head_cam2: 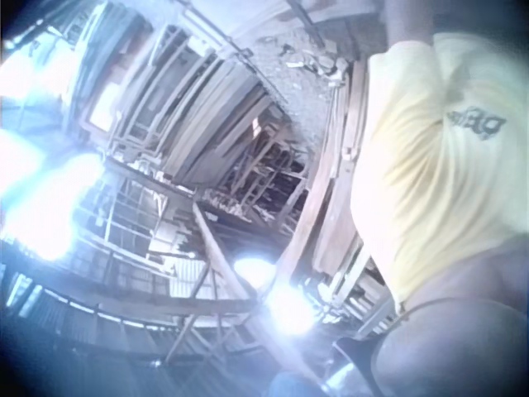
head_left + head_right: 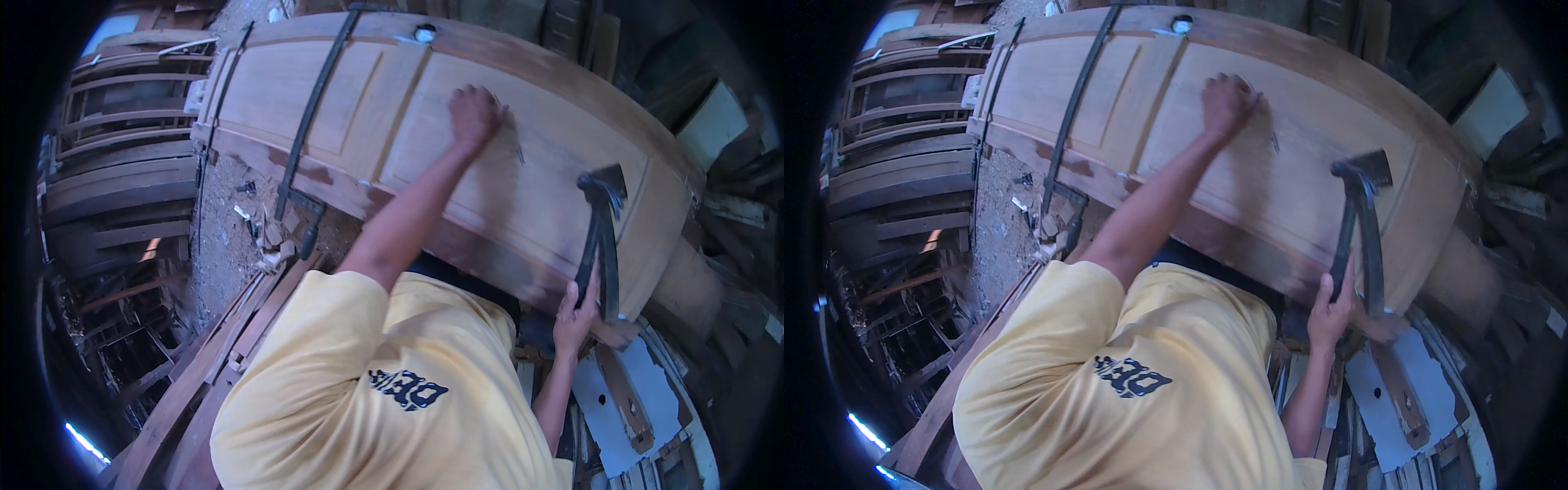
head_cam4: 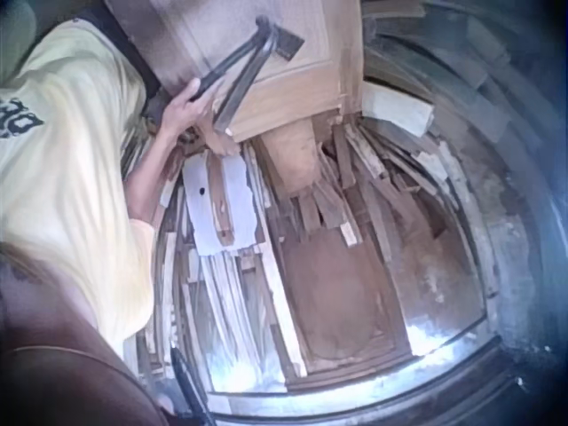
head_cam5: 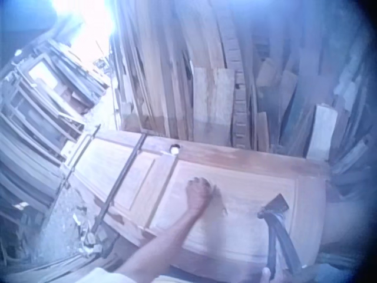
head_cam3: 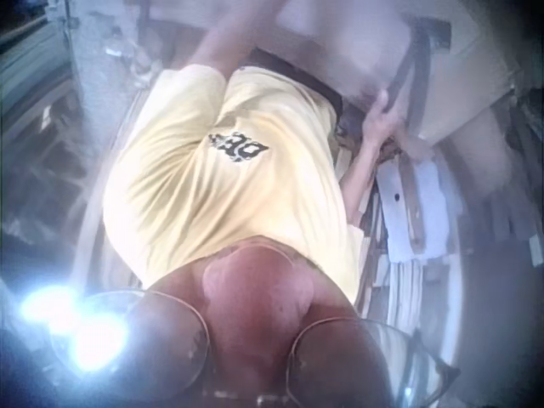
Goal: The person selects nails from a small container and uses a hammer to secure a panel within a wood frame, then uses a metal bar clamp to apply pressure and hold the assembly together while using a chisel to adjust a joint.
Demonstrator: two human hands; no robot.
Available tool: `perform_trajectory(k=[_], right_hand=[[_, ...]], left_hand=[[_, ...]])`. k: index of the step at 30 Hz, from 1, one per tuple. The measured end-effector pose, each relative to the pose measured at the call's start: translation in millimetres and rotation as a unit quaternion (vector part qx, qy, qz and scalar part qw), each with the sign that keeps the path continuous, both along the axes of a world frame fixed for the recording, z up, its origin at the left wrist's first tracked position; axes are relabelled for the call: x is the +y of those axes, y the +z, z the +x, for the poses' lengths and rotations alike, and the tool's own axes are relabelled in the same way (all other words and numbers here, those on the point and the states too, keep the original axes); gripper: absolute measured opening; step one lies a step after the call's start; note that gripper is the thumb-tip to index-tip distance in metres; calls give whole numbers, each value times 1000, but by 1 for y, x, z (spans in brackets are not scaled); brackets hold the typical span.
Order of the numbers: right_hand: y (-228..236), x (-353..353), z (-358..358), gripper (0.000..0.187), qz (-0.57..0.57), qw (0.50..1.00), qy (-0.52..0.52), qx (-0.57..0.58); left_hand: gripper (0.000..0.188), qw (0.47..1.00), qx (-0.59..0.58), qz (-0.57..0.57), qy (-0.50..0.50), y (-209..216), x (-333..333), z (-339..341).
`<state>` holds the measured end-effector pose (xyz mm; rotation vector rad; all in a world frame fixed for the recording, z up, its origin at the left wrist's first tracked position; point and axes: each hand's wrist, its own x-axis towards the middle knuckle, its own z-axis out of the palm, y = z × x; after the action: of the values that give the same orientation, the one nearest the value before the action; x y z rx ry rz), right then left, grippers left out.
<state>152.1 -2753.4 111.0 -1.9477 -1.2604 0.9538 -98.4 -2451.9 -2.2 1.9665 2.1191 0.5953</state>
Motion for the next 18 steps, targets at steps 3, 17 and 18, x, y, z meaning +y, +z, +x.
perform_trajectory(k=[3, 17, 18], right_hand=[[-9, 5, -18, 55, -27, 998, -50, 3], [-23, 118, -180, 55, -136, 977, -89, 139], [-29, 122, -186, 55, -141, 976, -93, 135]], left_hand=[[22, 1000, -24, -10, 3, -7, 20, 18], [18, 963, -265, 53, 20, -11, 101, -234], [19, 969, -235, 71, 13, -13, 110, -242]])
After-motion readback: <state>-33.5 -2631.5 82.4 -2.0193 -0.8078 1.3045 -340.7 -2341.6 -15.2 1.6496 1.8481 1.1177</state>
